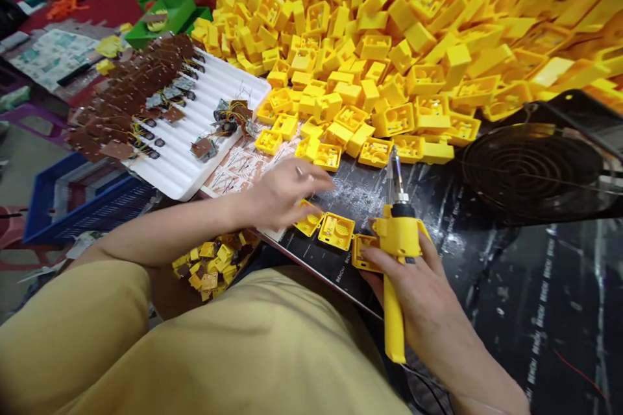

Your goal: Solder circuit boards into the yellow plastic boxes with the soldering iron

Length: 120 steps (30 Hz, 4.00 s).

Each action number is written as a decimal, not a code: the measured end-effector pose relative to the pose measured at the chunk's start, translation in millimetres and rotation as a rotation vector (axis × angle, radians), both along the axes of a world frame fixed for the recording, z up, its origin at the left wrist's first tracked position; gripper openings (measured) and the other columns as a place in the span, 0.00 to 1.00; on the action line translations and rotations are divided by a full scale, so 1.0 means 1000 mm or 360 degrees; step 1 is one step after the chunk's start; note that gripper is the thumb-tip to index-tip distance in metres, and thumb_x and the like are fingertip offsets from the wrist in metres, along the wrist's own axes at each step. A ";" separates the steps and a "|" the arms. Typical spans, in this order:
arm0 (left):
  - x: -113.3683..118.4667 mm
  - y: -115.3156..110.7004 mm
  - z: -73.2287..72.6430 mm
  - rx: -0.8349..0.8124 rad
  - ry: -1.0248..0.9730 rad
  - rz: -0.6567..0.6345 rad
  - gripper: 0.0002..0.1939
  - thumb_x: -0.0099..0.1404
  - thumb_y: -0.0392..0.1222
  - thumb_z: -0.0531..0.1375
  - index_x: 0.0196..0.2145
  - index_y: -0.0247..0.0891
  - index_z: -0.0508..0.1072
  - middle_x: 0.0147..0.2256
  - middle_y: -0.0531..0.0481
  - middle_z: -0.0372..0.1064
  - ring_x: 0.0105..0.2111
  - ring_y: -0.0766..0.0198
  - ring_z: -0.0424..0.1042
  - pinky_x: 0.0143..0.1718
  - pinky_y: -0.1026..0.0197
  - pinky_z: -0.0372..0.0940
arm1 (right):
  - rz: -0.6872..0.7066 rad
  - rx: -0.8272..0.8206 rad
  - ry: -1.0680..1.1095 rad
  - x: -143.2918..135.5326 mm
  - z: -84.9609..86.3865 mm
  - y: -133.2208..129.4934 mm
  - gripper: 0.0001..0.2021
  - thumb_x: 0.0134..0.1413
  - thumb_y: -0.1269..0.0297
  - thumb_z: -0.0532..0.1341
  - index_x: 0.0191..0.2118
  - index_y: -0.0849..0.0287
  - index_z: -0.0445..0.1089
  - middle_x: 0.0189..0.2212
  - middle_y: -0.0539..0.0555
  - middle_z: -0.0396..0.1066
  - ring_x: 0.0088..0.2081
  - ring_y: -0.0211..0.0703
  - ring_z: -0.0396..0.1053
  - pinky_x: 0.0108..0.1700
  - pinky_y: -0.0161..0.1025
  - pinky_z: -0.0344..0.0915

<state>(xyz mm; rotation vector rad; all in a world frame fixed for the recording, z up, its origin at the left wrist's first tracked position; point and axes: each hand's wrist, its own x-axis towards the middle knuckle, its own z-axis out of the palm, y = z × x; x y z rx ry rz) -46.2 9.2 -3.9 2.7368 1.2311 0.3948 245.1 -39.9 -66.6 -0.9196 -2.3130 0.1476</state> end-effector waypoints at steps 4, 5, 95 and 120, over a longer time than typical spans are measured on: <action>-0.062 0.043 0.019 0.0199 0.0495 0.0602 0.10 0.65 0.43 0.57 0.38 0.40 0.77 0.54 0.45 0.71 0.61 0.46 0.59 0.63 0.35 0.47 | -0.0169 0.0056 0.0042 -0.005 0.019 0.000 0.23 0.60 0.55 0.62 0.58 0.54 0.61 0.52 0.59 0.70 0.46 0.56 0.73 0.46 0.54 0.73; -0.074 0.051 0.021 0.0185 0.0592 0.0677 0.09 0.64 0.44 0.59 0.37 0.40 0.77 0.52 0.45 0.72 0.61 0.45 0.59 0.64 0.35 0.45 | -0.0193 0.0072 0.0054 -0.006 0.025 -0.002 0.25 0.59 0.57 0.63 0.60 0.56 0.59 0.52 0.60 0.71 0.46 0.55 0.73 0.45 0.51 0.73; -0.086 -0.030 -0.021 0.0328 0.0223 0.0645 0.13 0.66 0.51 0.57 0.35 0.40 0.76 0.35 0.42 0.74 0.38 0.50 0.73 0.37 0.52 0.66 | -0.0219 -0.0439 0.0557 -0.108 0.047 0.025 0.18 0.58 0.65 0.63 0.53 0.53 0.60 0.39 0.51 0.74 0.38 0.44 0.76 0.39 0.39 0.76; -0.001 -0.047 -0.025 -0.0719 -0.1816 0.0716 0.15 0.62 0.53 0.64 0.34 0.37 0.78 0.35 0.48 0.78 0.38 0.62 0.76 0.42 0.61 0.70 | -0.0131 -0.0209 0.0753 -0.132 0.025 -0.010 0.22 0.58 0.69 0.64 0.55 0.51 0.58 0.38 0.49 0.70 0.35 0.38 0.74 0.40 0.35 0.74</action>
